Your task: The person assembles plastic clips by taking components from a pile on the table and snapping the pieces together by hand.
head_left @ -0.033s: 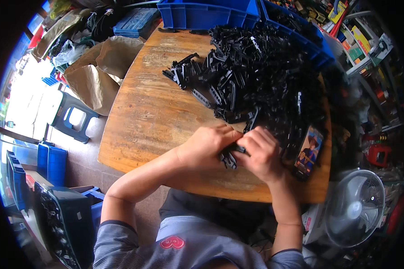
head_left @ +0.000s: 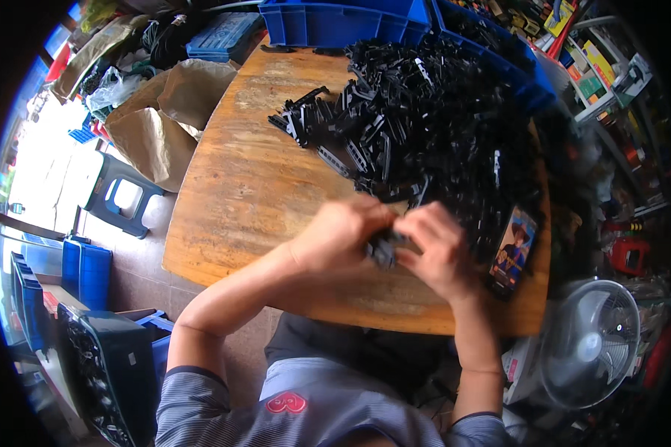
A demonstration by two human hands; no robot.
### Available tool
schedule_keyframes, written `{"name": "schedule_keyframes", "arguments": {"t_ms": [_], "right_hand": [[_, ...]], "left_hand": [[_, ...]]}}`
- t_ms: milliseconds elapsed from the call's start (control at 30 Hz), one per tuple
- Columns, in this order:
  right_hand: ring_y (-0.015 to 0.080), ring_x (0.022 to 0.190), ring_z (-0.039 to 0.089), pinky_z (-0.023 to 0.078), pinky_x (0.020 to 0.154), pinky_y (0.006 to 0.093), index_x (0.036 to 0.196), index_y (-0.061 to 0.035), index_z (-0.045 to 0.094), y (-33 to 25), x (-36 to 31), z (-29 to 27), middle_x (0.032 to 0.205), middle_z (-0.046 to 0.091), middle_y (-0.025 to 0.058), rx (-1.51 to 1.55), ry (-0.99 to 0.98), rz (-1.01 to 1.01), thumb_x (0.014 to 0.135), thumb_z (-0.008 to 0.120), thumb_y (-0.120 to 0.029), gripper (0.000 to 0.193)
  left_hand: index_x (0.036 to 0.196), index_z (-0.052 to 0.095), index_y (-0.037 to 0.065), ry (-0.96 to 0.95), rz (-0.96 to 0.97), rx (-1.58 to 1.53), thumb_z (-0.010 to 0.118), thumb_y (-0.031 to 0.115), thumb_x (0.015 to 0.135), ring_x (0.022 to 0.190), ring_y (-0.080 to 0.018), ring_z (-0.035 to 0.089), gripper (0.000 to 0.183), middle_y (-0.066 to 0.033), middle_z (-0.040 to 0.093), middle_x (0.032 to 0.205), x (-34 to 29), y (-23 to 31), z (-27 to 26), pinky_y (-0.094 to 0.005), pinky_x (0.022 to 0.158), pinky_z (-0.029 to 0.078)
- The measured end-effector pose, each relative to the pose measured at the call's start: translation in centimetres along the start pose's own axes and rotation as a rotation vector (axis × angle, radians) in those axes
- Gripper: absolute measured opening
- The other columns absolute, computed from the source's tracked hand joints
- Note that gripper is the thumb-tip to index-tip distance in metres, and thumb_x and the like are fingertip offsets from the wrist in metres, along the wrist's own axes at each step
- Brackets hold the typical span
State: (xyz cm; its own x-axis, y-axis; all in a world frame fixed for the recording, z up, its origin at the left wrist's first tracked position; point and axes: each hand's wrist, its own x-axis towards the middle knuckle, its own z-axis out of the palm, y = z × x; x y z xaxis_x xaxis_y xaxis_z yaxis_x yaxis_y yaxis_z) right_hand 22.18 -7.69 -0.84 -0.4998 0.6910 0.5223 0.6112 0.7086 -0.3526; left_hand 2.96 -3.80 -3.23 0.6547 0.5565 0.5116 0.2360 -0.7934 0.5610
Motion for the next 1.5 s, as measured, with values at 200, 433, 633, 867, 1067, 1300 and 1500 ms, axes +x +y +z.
{"name": "schedule_keyframes", "arguments": {"t_ms": [200, 433, 633, 867, 1067, 1300, 1500], "right_hand": [[0.0205, 0.081, 0.056, 0.047, 0.069, 0.0293, 0.093, -0.0031, 0.067, 2.8, -0.8, -2.6, 0.089, 0.062, 0.0074, -0.004, -0.037, 0.168, 0.074, 0.065, 0.003, 0.02], [0.0259, 0.087, 0.054, 0.047, 0.076, 0.0347, 0.096, 0.0005, 0.061, 2.2, -0.9, 1.4, 0.094, 0.056, 0.009, -0.168, -0.227, 0.133, 0.071, 0.067, 0.001, 0.025], [0.0275, 0.093, 0.053, 0.047, 0.08, 0.0364, 0.097, -0.0006, 0.06, 3.2, -1.6, 0.8, 0.095, 0.059, 0.0106, -0.093, -0.177, 0.218, 0.074, 0.064, 0.001, 0.023], [0.0223, 0.077, 0.059, 0.048, 0.065, 0.0326, 0.097, -0.0043, 0.059, 0.8, -0.2, -0.5, 0.082, 0.061, 0.0075, 0.116, 0.074, 0.146, 0.073, 0.071, -0.005, 0.026], [0.0136, 0.078, 0.06, 0.049, 0.065, 0.0261, 0.088, -0.0021, 0.063, 0.4, -0.9, -1.1, 0.082, 0.06, 0.0056, 0.446, 0.2, 0.351, 0.075, 0.074, -0.009, 0.018], [0.0145, 0.081, 0.062, 0.051, 0.07, 0.0242, 0.092, 0.0, 0.065, 0.1, -0.3, -1.1, 0.09, 0.062, 0.0075, 0.481, 0.161, 0.335, 0.076, 0.071, -0.004, 0.018], [0.0154, 0.077, 0.064, 0.053, 0.064, 0.0248, 0.095, -0.0002, 0.064, 0.3, -0.5, -1.0, 0.088, 0.063, 0.0082, 0.399, 0.188, 0.254, 0.075, 0.072, -0.004, 0.022]], "left_hand": [[0.101, 0.061, 0.011, 0.136, -0.56, 0.359, 0.068, 0.027, 0.077, 0.076, -0.0336, 0.063, 0.03, -0.0132, 0.064, 0.083, 1.1, -4.1, -3.0, -0.0421, 0.067, 0.05], [0.107, 0.055, 0.007, 0.192, -0.573, 0.384, 0.067, 0.022, 0.078, 0.074, -0.0345, 0.062, 0.034, -0.0163, 0.063, 0.076, -0.6, -4.8, -3.3, -0.0393, 0.063, 0.05], [0.116, 0.052, 0.002, 0.427, -0.569, -0.698, 0.062, -0.002, 0.075, 0.072, -0.0152, 0.06, 0.042, -0.0037, 0.056, 0.081, 0.3, -2.3, -4.0, -0.0292, 0.062, 0.048], [0.092, 0.059, -0.001, 0.257, -0.752, -0.925, 0.065, 0.002, 0.07, 0.072, -0.0182, 0.06, 0.023, -0.0092, 0.061, 0.081, 0.0, -1.1, -2.3, -0.0293, 0.064, 0.048], [0.098, 0.056, -0.001, 0.184, -0.765, -1.017, 0.065, 0.005, 0.076, 0.069, -0.0182, 0.062, 0.025, -0.0098, 0.062, 0.081, 0.7, 0.5, -1.4, -0.0297, 0.058, 0.053], [0.102, 0.061, -0.003, 0.147, -0.732, -0.985, 0.063, 0.001, 0.076, 0.073, -0.0136, 0.06, 0.027, -0.0077, 0.064, 0.084, 0.3, 0.8, -0.5, -0.0276, 0.071, 0.049], [0.109, 0.059, 0.001, 0.105, -0.704, -0.904, 0.06, -0.002, 0.079, 0.071, -0.0095, 0.059, 0.03, -0.0051, 0.063, 0.086, 0.6, 1.4, -0.6, -0.0238, 0.065, 0.049]]}}
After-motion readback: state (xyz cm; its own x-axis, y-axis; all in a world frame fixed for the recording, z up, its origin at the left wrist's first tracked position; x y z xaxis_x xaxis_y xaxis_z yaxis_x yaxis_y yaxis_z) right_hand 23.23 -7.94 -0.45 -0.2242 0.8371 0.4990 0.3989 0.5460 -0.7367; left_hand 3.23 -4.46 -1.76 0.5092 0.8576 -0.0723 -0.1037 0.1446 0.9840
